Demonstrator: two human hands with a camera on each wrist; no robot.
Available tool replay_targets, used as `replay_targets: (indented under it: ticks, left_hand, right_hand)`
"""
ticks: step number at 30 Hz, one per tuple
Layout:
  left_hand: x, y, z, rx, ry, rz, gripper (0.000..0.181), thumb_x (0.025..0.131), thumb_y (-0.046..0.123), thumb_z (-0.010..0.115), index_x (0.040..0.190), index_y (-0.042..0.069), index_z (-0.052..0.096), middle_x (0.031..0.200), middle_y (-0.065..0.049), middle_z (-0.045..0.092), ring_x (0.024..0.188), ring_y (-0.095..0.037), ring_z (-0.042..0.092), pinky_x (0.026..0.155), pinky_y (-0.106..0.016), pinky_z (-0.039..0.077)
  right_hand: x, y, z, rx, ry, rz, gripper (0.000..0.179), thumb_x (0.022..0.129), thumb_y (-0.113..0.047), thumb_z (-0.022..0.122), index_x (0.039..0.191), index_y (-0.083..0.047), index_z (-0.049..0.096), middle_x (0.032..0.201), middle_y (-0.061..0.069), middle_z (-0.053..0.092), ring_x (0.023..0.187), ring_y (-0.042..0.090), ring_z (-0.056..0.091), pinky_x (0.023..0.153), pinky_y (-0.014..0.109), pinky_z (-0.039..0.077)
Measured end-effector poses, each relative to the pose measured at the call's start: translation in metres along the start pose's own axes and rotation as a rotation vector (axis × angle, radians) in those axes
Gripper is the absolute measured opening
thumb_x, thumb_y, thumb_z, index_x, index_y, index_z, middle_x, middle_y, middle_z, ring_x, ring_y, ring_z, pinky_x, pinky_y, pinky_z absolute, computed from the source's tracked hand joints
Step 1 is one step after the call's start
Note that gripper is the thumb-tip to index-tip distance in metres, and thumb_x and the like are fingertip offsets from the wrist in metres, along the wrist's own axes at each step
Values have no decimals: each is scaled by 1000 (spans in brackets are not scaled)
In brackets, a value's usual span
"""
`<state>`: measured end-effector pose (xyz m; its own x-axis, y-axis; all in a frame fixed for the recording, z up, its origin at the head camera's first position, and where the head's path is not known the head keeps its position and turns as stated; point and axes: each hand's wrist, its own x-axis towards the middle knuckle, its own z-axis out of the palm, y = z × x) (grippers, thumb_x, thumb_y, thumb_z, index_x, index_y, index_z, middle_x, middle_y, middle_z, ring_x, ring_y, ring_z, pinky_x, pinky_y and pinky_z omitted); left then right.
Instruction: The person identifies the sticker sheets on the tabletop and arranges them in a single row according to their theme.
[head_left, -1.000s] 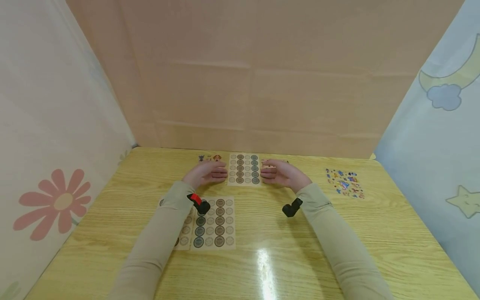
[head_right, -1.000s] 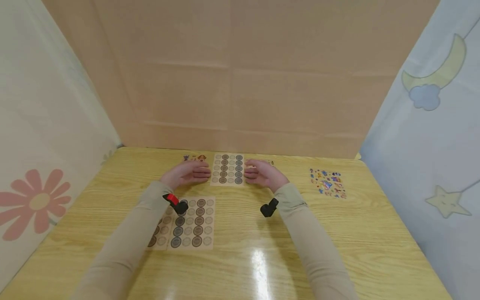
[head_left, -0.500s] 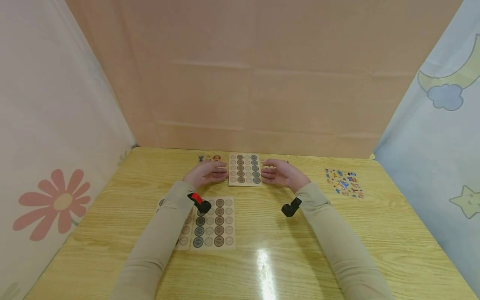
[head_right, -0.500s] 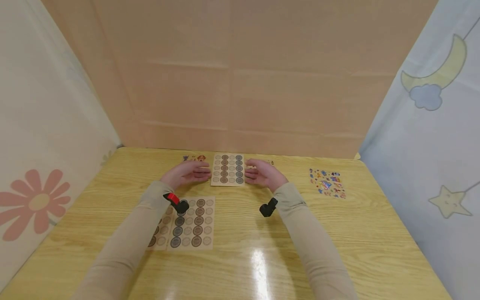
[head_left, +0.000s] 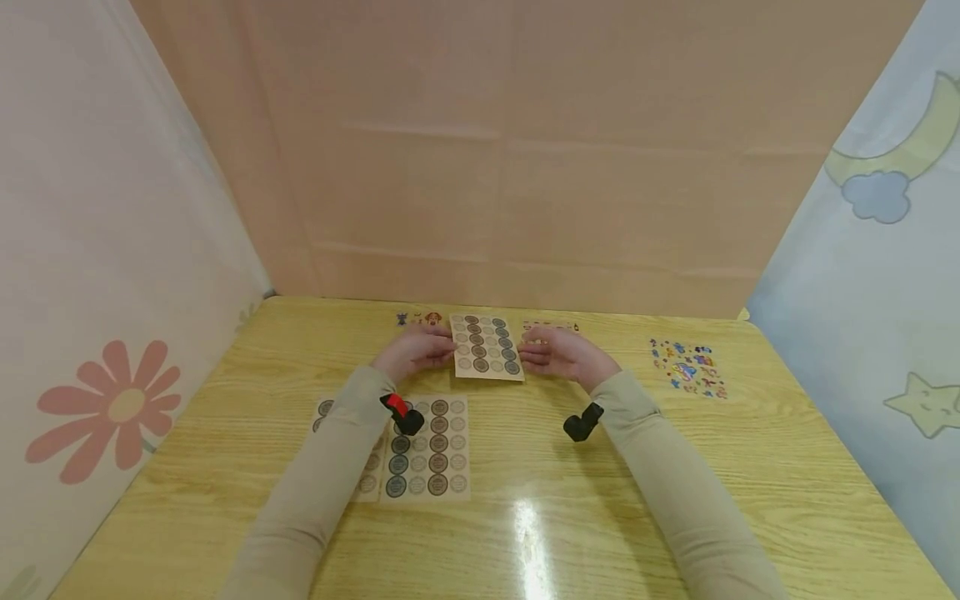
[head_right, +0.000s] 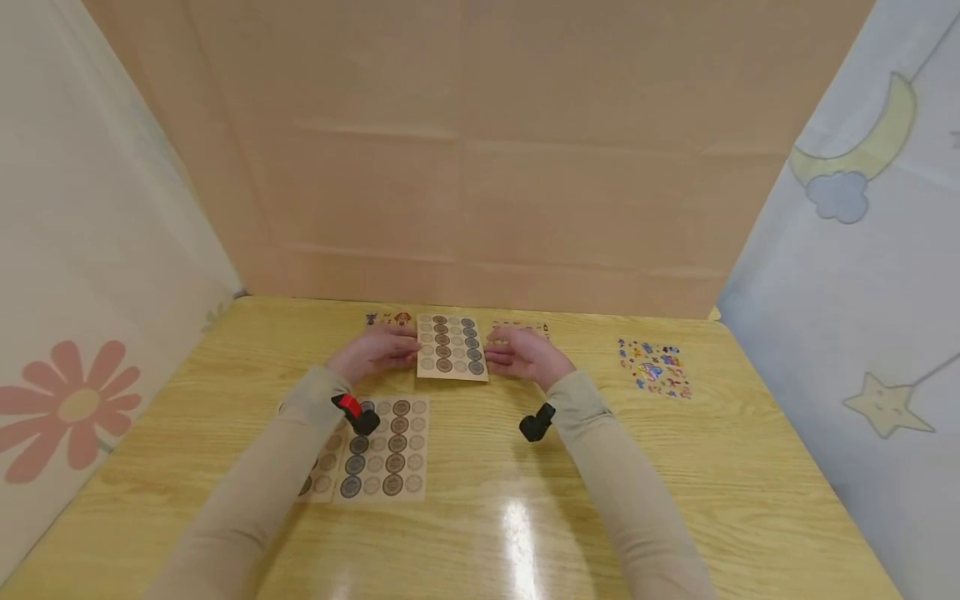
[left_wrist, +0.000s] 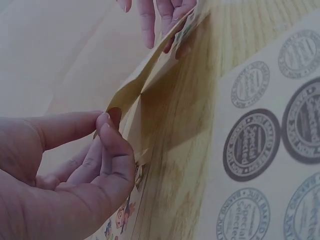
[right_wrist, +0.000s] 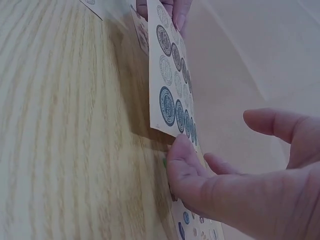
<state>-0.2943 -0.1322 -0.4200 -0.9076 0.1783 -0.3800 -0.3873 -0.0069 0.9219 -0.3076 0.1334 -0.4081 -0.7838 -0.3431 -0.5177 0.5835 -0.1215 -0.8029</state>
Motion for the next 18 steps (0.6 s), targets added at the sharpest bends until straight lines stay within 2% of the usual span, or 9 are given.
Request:
replay_targets:
  ticks: [3,7,11,14,18]
  left_hand:
    - [-2,-1,0,16,0,23,40,90,-4,62,129,-7,53,88,-9,62,77,-16,59,74,-27,54]
    - [-5,-2,-1,39,-10,38,45,90,-3,61,133,-6,49,90,-10,62,76,-16,59,74,-27,54]
    - [-16,-5,-1,77,-10,42,43,91,0,62,132,-4,50,92,-10,62,79,-17,59,81,-32,54]
    - [-25,-8,-1,98,-3,39,41,91,2,62,131,-2,53,93,-8,63,79,-16,60,84,-34,53]
    - [-35,-14,0,86,-20,49,41,91,4,63,131,-2,53,92,-7,66,77,-13,63,83,-34,54]
  right_hand:
    - [0,3,0,-38,-2,-24,53,101,-10,46,146,0,23,139,24,37,119,30,45,107,41,37]
    - [-3,5,-1,-114,0,-71,49,101,-10,46,145,5,30,135,21,44,115,28,50,107,41,36]
    - [-10,8,0,-176,-7,-114,46,99,-4,48,143,5,36,117,11,58,98,19,57,107,42,37]
    - [-16,13,1,-183,-36,-132,44,98,-2,48,141,7,37,111,10,60,95,18,59,106,42,38]
    - [-25,22,1,-167,-87,-135,44,98,1,48,139,8,35,114,14,58,97,21,61,101,41,45]
